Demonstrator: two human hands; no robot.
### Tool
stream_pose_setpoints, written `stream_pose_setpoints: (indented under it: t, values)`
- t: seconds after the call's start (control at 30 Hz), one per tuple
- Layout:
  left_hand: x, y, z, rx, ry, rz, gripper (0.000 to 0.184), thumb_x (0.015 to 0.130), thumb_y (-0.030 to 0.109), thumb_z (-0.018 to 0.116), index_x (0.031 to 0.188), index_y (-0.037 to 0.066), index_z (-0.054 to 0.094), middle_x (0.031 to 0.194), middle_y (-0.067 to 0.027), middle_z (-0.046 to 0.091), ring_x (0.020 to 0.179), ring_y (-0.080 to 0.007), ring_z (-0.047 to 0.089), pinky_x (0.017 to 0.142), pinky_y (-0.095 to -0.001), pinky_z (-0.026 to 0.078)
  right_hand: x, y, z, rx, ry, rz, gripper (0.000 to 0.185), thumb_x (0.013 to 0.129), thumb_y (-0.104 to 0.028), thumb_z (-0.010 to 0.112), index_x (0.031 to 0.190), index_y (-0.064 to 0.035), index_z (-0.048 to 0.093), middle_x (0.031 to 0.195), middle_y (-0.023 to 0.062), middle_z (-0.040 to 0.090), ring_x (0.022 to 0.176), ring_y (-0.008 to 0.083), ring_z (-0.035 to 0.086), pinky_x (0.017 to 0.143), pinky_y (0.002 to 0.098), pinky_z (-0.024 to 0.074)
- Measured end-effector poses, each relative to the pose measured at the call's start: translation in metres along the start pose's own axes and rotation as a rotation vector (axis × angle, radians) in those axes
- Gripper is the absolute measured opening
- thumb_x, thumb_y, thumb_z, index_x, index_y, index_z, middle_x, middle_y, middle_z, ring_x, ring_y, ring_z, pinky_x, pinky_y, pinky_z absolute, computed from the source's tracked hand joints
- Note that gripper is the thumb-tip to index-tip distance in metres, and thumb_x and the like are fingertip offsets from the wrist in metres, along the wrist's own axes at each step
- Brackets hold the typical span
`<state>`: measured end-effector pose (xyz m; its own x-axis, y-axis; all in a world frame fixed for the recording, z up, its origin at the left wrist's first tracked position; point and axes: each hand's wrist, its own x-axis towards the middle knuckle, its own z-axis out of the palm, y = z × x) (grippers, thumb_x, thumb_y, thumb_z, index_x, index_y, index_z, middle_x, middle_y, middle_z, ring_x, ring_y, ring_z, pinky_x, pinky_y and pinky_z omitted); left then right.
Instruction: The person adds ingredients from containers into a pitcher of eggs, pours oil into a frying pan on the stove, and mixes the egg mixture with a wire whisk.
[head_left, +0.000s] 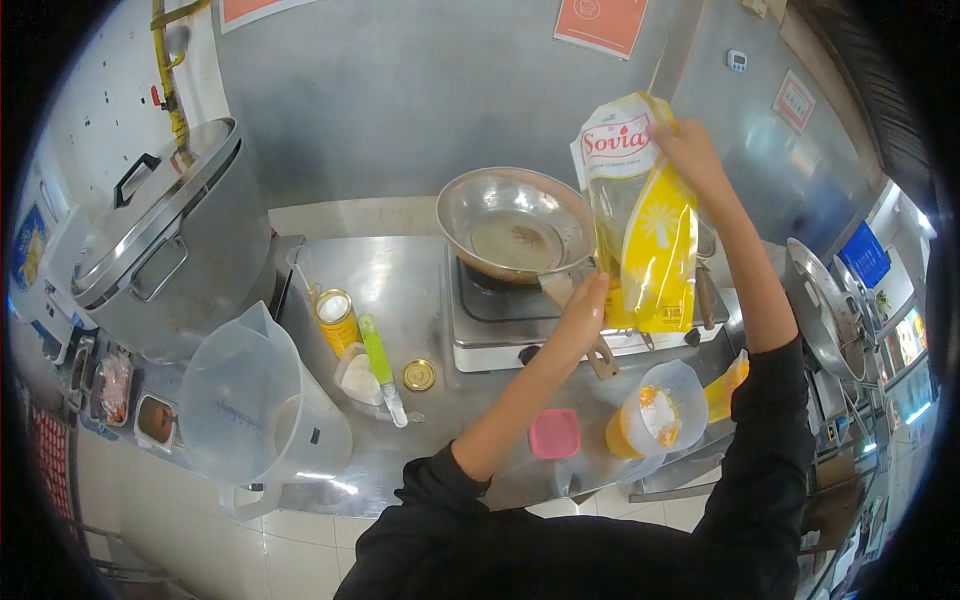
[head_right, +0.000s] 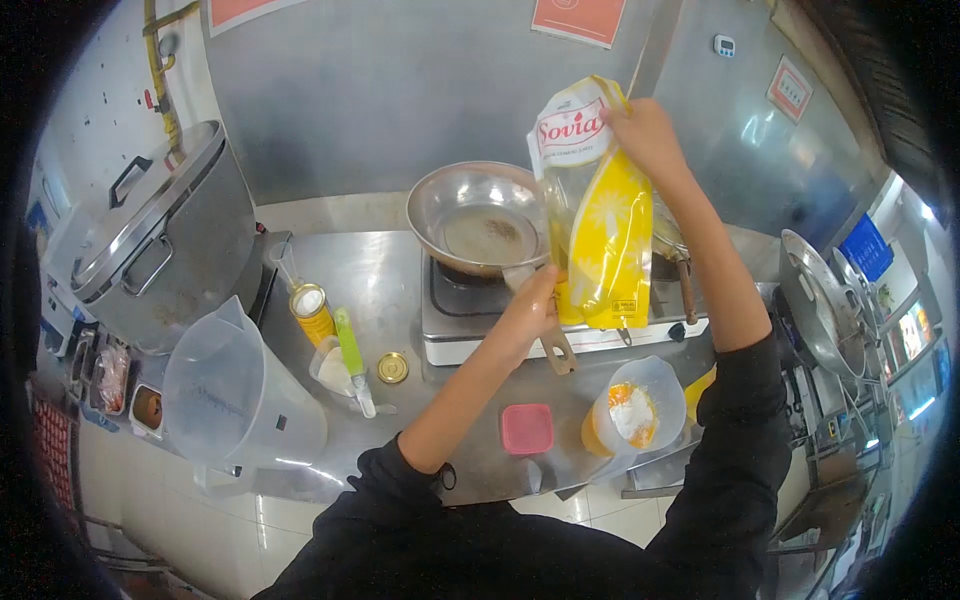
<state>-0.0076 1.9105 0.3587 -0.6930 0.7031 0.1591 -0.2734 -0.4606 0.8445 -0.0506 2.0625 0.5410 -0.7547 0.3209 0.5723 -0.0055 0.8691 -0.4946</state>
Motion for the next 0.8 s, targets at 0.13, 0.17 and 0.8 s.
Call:
stream_pose_setpoints:
  t: [0.13, 0.17, 0.8]
  values:
    - [-0.004, -0.015, 0.000, -0.078, 0.017, -0.059, 0.045, 0.092, 0.037, 0.029, 0.118, 0.002, 0.037, 0.113, -0.0122, 0.050, 0.103, -0.0198, 0.051, 0.089, -0.0325, 0.040, 0.004, 0.017, 0.019, -0.119, -0.105, -0.022, 0.034, 0.074, -0.027, 0.057, 0.075, 0.0063, 0.059, 0.069, 0.0242, 0.057, 0.068, 0.0359, 0.057, 0.062, 0.0397, 0.0430]
    - [-0.005, -0.017, -0.002, -0.059, 0.033, -0.122, 0.046, 0.091, 0.038, 0.029, 0.119, 0.001, 0.036, 0.114, -0.0136, 0.049, 0.103, -0.0206, 0.052, 0.089, -0.0327, 0.040, 0.003, 0.020, 0.024, -0.107, -0.159, 0.016, 0.034, 0.074, -0.028, 0.057, 0.075, 0.0060, 0.059, 0.072, 0.0245, 0.057, 0.070, 0.0364, 0.057, 0.064, 0.0399, 0.0433]
    - [-0.026, -0.023, 0.008, -0.108, 0.119, -0.284, 0.046, 0.089, 0.042, 0.033, 0.119, 0.007, 0.037, 0.115, -0.0090, 0.049, 0.103, -0.0191, 0.051, 0.090, -0.0346, 0.038, 0.000, 0.038, 0.062, -0.303, -0.292, -0.028, 0.039, 0.071, -0.030, 0.059, 0.086, 0.0063, 0.058, 0.089, 0.0242, 0.056, 0.085, 0.0355, 0.056, 0.073, 0.0384, 0.0425]
